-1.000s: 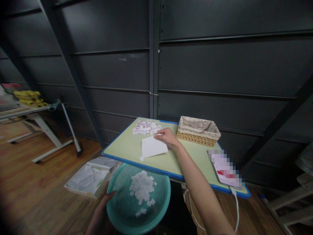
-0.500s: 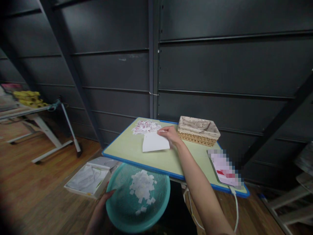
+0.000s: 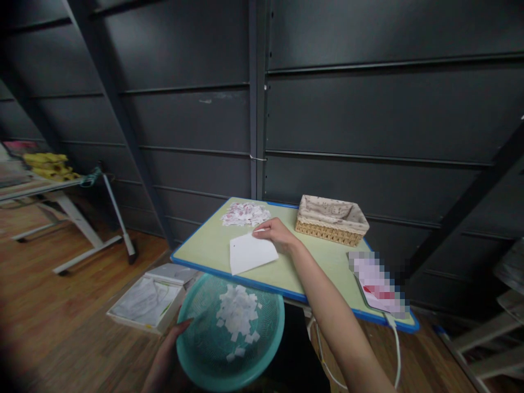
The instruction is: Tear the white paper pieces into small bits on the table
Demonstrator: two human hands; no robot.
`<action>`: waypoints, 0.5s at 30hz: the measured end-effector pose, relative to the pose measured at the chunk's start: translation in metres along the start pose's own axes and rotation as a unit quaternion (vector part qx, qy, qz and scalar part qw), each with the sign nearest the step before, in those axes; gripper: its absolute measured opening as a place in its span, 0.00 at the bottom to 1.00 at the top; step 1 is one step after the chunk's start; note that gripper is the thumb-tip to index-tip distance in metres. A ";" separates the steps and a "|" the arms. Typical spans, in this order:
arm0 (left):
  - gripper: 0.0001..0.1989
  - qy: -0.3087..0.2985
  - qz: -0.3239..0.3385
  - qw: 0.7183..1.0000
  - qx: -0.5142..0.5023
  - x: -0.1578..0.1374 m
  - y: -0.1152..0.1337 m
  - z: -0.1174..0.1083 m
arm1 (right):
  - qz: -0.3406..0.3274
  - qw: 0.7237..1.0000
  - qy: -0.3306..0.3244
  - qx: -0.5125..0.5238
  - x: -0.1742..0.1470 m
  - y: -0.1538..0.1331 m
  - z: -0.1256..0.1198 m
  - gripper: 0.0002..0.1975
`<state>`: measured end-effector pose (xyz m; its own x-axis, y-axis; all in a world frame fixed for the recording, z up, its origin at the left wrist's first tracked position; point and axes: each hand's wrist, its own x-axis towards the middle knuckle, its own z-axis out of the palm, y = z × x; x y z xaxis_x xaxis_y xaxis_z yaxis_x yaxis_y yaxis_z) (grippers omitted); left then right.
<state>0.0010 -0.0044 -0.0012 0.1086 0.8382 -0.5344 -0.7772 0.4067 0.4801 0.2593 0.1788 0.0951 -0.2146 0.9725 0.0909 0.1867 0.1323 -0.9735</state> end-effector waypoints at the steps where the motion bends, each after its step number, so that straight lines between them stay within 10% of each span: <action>1: 0.35 -0.003 0.003 1.000 0.006 0.001 0.000 -0.001 | -0.012 0.999 0.039 0.011 0.002 0.001 -0.002 0.18; 6: 0.32 0.010 0.028 0.999 0.019 0.000 -0.001 0.000 | -0.057 0.944 0.314 -0.084 0.015 0.010 -0.026 0.19; 15: 0.36 0.015 -0.002 0.999 0.035 -0.003 0.000 -0.001 | -0.057 0.913 0.315 -0.253 0.018 0.016 -0.025 0.15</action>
<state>-0.0004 -0.0078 -0.0003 0.0908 0.8258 -0.5566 -0.7317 0.4345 0.5253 0.2829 0.2031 0.0863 0.3041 0.8433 0.4431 0.6503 0.1561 -0.7434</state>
